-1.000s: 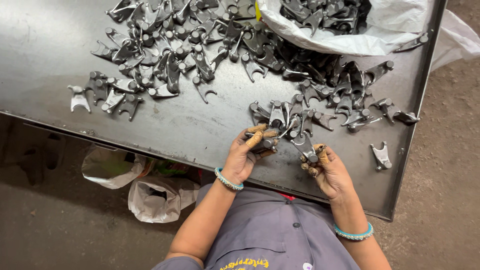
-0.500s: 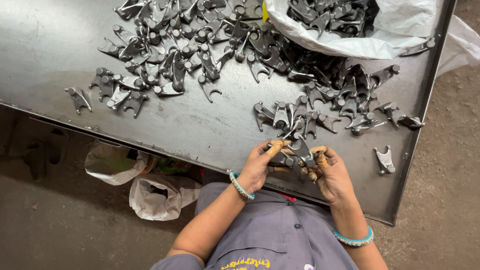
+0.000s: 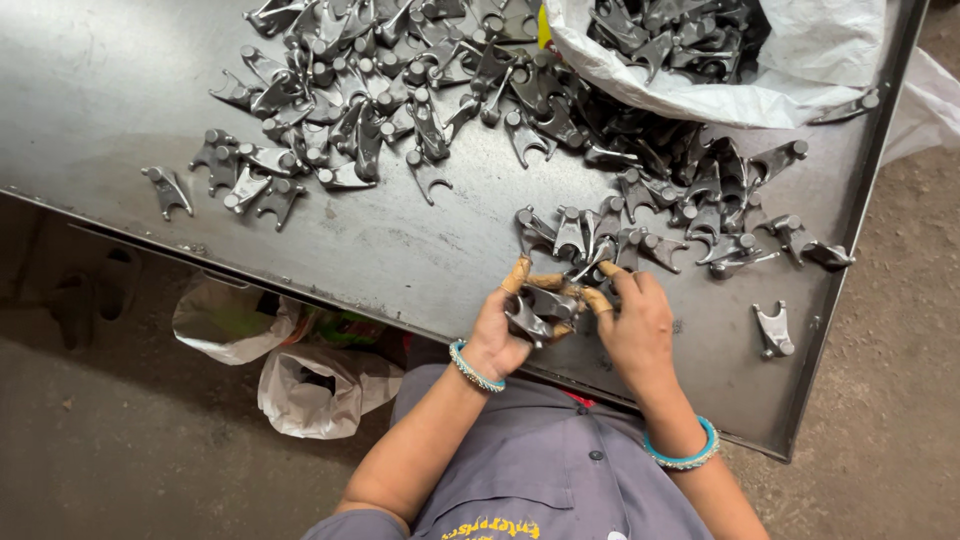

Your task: The person picks up small metal castings one at a time from a metal table, turns each piece over in their hands to check it, and tosses pieces into a white sack at the edge of the table. They occasionally sweep or gather pieces across the table while continuing to handle the castings.

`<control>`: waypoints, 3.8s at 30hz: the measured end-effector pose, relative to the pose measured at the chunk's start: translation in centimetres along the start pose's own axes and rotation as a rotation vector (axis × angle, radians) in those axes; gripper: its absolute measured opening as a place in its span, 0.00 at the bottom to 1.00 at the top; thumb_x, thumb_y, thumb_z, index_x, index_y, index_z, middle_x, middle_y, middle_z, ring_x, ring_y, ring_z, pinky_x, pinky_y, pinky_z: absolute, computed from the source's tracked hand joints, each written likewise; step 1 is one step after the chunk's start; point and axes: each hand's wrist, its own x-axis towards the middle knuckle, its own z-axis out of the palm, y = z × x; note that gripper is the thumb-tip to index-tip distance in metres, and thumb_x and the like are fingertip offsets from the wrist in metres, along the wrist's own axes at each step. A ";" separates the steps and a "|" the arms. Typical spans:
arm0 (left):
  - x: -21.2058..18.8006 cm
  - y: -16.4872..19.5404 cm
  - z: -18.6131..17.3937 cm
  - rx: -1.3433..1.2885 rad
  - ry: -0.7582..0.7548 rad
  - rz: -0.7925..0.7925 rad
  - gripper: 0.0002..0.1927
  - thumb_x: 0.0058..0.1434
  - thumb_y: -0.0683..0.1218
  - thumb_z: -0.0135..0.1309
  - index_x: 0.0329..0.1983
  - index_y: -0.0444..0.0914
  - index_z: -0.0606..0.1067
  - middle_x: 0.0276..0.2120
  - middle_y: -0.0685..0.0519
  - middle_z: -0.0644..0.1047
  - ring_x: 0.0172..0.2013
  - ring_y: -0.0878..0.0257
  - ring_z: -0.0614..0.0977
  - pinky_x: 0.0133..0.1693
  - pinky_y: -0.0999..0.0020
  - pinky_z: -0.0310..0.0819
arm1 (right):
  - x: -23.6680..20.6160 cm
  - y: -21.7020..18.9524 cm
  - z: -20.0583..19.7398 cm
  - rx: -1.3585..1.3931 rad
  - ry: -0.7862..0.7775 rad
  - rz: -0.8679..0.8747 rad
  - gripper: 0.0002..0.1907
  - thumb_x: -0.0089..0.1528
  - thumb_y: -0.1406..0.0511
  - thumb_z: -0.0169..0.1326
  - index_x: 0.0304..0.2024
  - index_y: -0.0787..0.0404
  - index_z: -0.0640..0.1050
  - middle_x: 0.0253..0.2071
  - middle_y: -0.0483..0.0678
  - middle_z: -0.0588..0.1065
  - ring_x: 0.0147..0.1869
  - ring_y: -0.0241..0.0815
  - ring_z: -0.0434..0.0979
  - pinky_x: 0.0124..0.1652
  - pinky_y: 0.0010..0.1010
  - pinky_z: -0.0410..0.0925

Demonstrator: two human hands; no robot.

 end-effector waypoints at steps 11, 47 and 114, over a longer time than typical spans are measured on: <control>0.3 4.6 -0.4 0.164 0.112 0.324 0.28 0.65 0.53 0.52 0.68 0.44 0.70 0.40 0.42 0.82 0.38 0.52 0.85 0.37 0.61 0.82 | -2.9 0.8 -1.6 -0.008 -0.130 0.055 0.23 0.49 0.56 0.70 0.42 0.61 0.80 0.35 0.52 0.72 0.42 0.52 0.72 0.42 0.43 0.68; -0.1 0.9 2.1 0.396 -0.046 0.188 0.21 0.73 0.52 0.52 0.60 0.32 0.74 0.37 0.41 0.83 0.37 0.56 0.85 0.39 0.65 0.81 | -4.2 10.6 -0.3 1.593 -0.341 0.682 0.17 0.65 0.60 0.58 0.52 0.63 0.74 0.40 0.56 0.80 0.37 0.45 0.82 0.31 0.27 0.72; 2.6 -1.4 3.7 0.151 -0.003 -0.157 0.21 0.68 0.56 0.54 0.56 0.38 0.78 0.45 0.50 0.82 0.41 0.60 0.83 0.35 0.63 0.80 | 3.0 2.6 -4.9 0.448 -0.032 0.138 0.11 0.58 0.67 0.67 0.42 0.63 0.82 0.36 0.45 0.80 0.35 0.34 0.77 0.33 0.29 0.69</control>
